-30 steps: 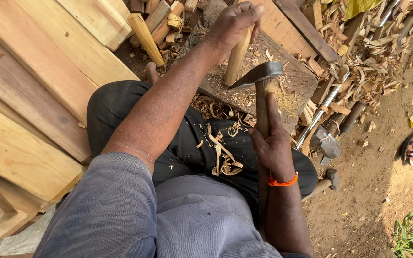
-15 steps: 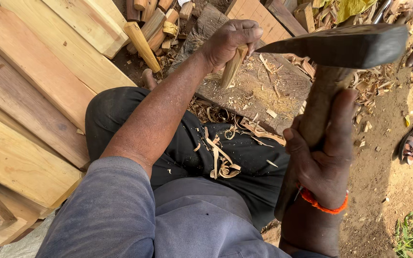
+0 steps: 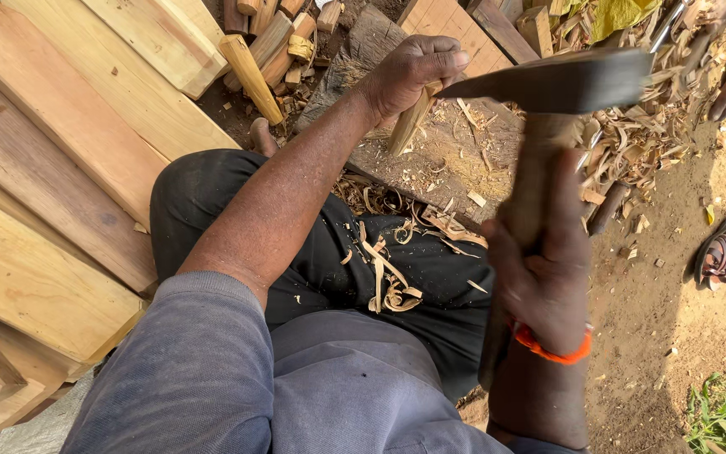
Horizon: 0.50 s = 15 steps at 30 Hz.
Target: The person sits on the ground and uses a hammer and chisel to carve a small wooden stick. They repeatedly strike the chisel to shape the wood, producing wood shavings that accumulate on their lap and the ground.
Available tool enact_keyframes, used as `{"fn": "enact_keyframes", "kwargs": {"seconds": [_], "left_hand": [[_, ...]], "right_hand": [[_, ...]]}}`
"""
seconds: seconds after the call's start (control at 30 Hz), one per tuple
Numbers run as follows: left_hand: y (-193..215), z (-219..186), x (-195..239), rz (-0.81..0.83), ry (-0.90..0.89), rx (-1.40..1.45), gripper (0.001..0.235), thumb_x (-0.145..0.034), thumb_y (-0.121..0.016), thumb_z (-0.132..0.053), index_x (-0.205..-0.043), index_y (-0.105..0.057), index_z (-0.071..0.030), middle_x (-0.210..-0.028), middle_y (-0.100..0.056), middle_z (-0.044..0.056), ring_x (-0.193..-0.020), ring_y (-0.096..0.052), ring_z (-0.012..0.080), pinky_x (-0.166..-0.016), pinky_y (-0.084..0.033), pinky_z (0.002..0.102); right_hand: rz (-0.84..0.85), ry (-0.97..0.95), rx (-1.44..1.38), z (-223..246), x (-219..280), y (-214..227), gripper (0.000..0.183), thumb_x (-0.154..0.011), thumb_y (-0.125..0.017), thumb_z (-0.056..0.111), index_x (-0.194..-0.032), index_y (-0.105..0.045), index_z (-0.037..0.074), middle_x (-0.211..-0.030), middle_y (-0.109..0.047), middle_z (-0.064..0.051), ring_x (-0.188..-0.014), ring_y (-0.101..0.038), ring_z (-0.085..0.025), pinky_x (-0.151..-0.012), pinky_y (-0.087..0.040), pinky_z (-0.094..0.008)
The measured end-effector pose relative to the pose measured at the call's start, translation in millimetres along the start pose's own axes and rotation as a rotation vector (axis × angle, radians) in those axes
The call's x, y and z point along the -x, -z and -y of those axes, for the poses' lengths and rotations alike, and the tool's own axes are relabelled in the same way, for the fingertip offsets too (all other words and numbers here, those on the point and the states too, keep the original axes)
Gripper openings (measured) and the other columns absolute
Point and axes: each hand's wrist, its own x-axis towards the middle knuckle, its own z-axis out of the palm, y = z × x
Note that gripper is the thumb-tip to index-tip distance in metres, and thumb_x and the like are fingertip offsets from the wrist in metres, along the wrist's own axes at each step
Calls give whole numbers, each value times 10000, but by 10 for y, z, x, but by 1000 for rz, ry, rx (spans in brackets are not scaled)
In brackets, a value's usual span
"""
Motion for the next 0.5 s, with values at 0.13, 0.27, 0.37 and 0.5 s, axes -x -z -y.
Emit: {"fn": "enact_keyframes", "kwargs": {"seconds": [0.13,0.27,0.37,0.5], "left_hand": [[-26,10,-19,10,-34,74,372,-987,-678,-468,-794,-598,-159,-739,-586,-4,-726,-576,131,-789,-551,363],[7,49,13,-37,-32,75,346,-988,-668,-447,-809,-597,-160,-747,-584,-3,-701,-550,136,-747,-523,375],[48,32,-2,-11,-49,2,361,-988,-640,-468,-783,-586,-176,-694,-563,-16,-657,-549,127,-704,-539,375],[28,6,-5,-41,-78,39,357,-1010,-632,-448,-795,-587,-166,-710,-583,0,-684,-582,130,-746,-547,369]], "right_hand": [[195,-9,181,-288,-102,-281,916,-895,-649,-183,-1683,-240,41,-1691,-413,-199,-1450,-522,-240,-1144,-447,-345],[113,-15,26,-322,16,-80,891,-905,-598,-187,-1672,-206,42,-1686,-361,-218,-1290,-503,-180,-1079,-512,-327],[25,-54,-247,-226,114,45,876,-956,-586,-147,-1701,-185,77,-1695,-387,-187,-989,-543,-70,-962,-588,-276],[100,-102,23,-316,72,-188,885,-922,-638,-148,-1683,-246,75,-1458,-561,-143,-948,-564,-84,-851,-528,-246]]}}
